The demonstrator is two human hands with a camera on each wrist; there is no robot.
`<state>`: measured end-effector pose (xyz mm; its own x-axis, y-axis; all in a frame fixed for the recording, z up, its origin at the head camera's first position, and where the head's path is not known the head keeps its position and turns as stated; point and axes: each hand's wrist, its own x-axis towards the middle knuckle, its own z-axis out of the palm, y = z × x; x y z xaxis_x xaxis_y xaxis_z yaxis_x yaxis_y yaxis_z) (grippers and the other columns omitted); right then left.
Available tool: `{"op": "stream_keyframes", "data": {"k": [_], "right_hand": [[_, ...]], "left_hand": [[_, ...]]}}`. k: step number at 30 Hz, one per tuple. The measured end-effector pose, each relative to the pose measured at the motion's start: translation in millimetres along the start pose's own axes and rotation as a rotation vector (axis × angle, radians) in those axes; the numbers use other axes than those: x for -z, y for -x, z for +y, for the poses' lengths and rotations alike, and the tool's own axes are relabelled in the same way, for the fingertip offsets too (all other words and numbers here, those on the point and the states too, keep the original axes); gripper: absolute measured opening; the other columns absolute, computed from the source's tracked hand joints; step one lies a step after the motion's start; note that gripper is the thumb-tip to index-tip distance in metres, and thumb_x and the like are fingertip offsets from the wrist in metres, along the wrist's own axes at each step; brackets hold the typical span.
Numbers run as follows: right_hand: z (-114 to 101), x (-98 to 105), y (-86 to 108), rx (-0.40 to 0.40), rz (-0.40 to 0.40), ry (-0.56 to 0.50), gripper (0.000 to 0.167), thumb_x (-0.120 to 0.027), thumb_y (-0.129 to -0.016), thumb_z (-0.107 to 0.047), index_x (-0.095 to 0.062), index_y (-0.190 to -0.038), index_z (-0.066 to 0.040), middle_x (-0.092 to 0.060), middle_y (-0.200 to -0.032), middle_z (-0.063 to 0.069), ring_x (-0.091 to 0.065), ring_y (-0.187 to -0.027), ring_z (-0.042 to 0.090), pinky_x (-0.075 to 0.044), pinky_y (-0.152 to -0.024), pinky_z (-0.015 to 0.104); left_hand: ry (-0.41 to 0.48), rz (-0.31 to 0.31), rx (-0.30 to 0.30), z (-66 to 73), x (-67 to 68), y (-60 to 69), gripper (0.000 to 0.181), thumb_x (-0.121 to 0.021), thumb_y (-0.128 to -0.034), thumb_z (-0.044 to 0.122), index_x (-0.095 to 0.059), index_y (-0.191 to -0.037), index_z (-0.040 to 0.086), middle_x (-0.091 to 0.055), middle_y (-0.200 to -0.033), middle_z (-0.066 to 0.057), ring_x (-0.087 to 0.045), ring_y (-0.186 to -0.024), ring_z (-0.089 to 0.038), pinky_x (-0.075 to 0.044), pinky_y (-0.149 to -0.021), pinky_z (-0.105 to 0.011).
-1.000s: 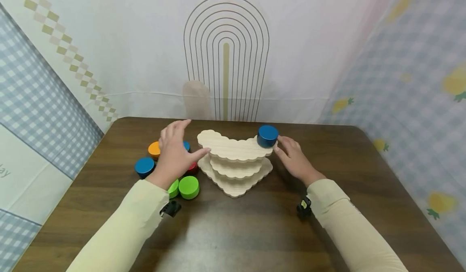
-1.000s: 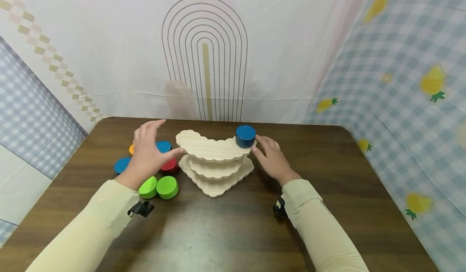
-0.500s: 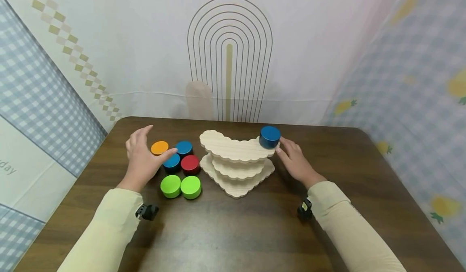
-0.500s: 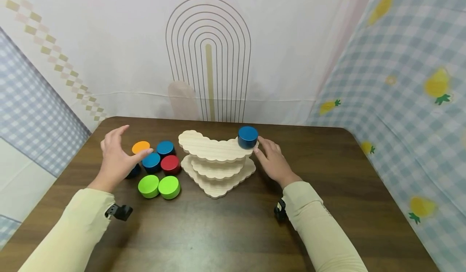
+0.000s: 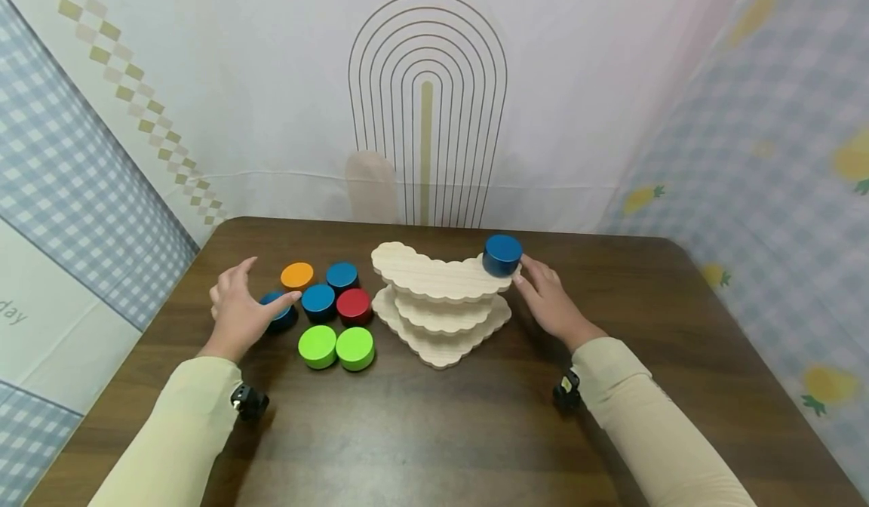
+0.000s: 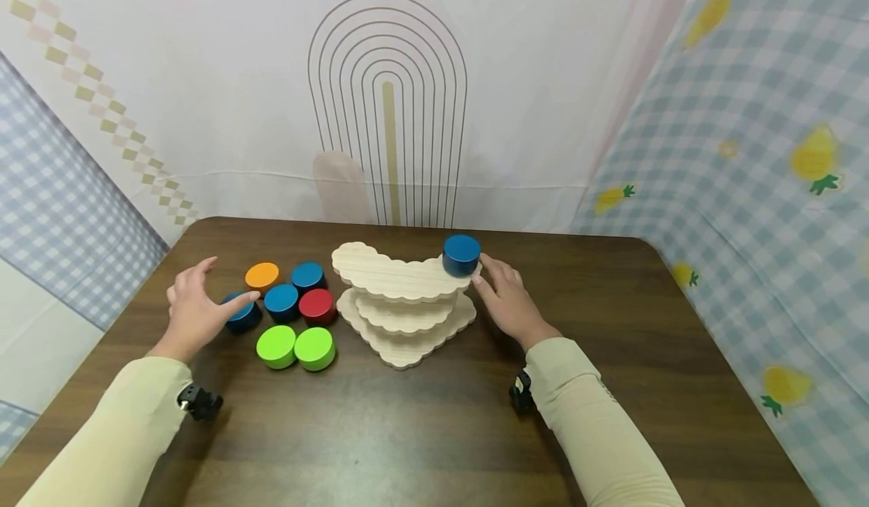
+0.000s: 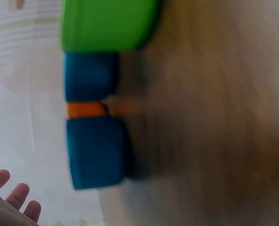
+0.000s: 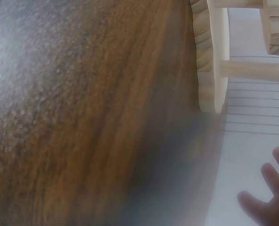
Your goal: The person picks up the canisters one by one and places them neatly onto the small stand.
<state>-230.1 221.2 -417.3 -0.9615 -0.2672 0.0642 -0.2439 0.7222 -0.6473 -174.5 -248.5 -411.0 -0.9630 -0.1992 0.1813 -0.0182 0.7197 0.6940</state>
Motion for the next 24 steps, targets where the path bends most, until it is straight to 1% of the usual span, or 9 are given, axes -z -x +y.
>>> {"op": "stream_keyframes", "data": {"k": [6,11,17,24], "right_hand": [[0,0,-0.3,-0.006,-0.007,-0.006,0.067,-0.027,-0.103,-0.049,-0.015,-0.154,-0.006,-0.017,-0.157,0.021,-0.012,-0.144,0.041,-0.016,-0.109,0.065],[1,0,-0.6,-0.009,-0.011,-0.007,0.068,-0.027,-0.103,-0.050,-0.015,-0.155,-0.006,-0.017,-0.157,0.021,-0.012,-0.144,0.041,-0.016,-0.109,0.065],[1,0,-0.6,-0.002,-0.011,-0.013,0.068,-0.027,-0.104,-0.049,-0.015,-0.154,-0.006,-0.017,-0.157,0.021,-0.012,-0.144,0.041,-0.016,-0.109,0.064],[0,-1,-0.4,-0.002,-0.010,-0.017,0.068,-0.028,-0.103,-0.049,-0.014,-0.155,-0.006,-0.017,-0.157,0.021,-0.012,-0.144,0.041,-0.016,-0.109,0.065]], "left_hand": [[-0.037,-0.060,0.063,-17.5,0.2,0.0,0.100,-0.071,-0.0830,0.050,-0.019,-0.150,-0.002,-0.017,-0.146,-0.036,-0.015,-0.125,-0.053,-0.018,-0.095,-0.071],[-0.061,-0.110,0.089,-27.9,-0.9,0.1,0.102,-0.070,-0.0820,0.053,-0.018,-0.150,-0.003,-0.016,-0.145,-0.038,-0.016,-0.123,-0.053,-0.020,-0.092,-0.071],[-0.105,-0.160,0.115,-35.3,-5.0,-0.1,0.108,-0.071,-0.0787,0.058,-0.017,-0.151,-0.002,-0.016,-0.145,-0.039,-0.017,-0.123,-0.055,-0.022,-0.090,-0.070],[-0.163,-0.203,0.126,-38.9,-6.4,-2.2,0.111,-0.071,-0.0773,0.060,-0.015,-0.151,-0.002,-0.017,-0.143,-0.040,-0.020,-0.120,-0.056,-0.024,-0.088,-0.070]]}}
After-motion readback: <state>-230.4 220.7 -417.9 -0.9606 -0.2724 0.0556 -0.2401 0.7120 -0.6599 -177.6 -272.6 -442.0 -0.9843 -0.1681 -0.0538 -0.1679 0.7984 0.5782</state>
